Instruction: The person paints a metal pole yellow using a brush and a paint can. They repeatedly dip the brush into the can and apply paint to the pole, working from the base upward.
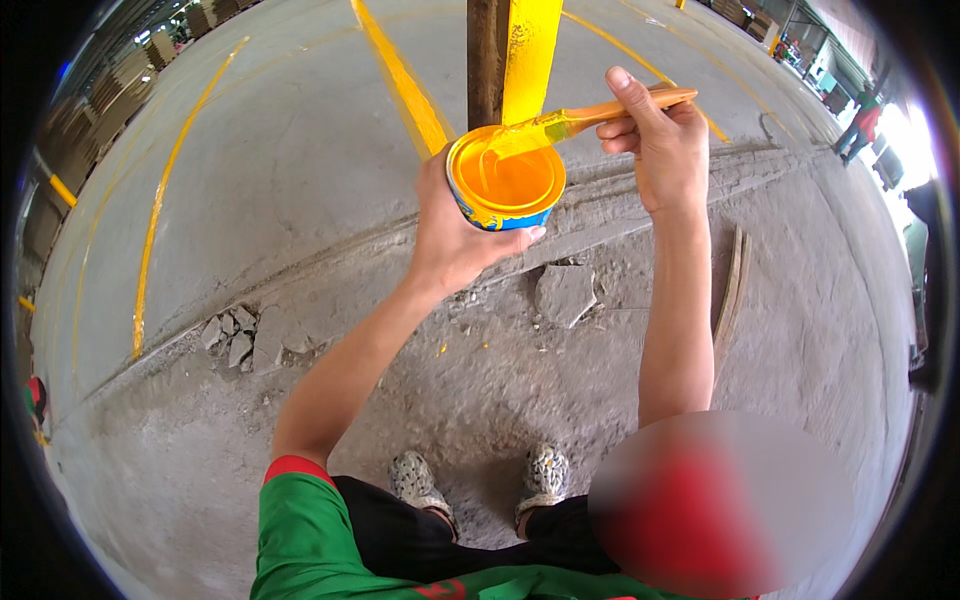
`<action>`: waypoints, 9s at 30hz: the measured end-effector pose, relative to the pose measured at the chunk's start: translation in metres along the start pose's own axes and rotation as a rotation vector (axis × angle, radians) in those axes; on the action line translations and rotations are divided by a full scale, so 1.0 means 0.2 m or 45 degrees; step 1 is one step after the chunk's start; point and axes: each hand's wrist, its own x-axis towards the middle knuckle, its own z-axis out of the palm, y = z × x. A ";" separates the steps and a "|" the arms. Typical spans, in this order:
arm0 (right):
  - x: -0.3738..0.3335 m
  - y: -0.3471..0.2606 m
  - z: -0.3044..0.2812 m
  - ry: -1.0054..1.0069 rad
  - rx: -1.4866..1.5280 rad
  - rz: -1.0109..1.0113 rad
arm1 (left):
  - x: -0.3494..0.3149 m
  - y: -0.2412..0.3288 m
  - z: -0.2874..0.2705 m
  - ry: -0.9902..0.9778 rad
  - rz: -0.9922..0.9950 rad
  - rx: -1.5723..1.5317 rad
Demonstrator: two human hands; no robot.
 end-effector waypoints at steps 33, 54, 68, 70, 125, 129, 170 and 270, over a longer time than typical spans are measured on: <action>0.46 -0.32 -0.10 -0.461 -0.464 -0.239 | 0.35 0.04 0.03 -0.063 -0.046 0.132; 0.63 -0.43 0.05 -0.268 -0.153 -0.487 | -0.12 0.07 -0.09 -0.217 -0.284 0.291; 0.40 -0.03 0.11 0.086 -0.336 -0.991 | -0.37 0.09 -0.13 -0.239 -0.266 0.384; 0.36 0.09 0.10 0.117 -0.249 -0.933 | -0.39 0.09 -0.13 -0.227 -0.282 0.402; -0.61 1.32 -0.20 -0.163 -0.761 0.002 | -0.50 0.20 -0.45 -0.095 -0.359 0.499; -0.50 1.47 -0.12 -0.223 -0.825 0.018 | -0.49 0.22 -0.45 -0.113 -0.296 0.573; -0.07 0.38 0.08 0.163 -0.555 -0.838 | -0.44 0.24 -0.41 -0.154 -0.299 0.415; 0.37 -0.05 0.14 -0.264 -1.226 -1.713 | -0.39 0.27 -0.38 -0.104 -0.261 0.222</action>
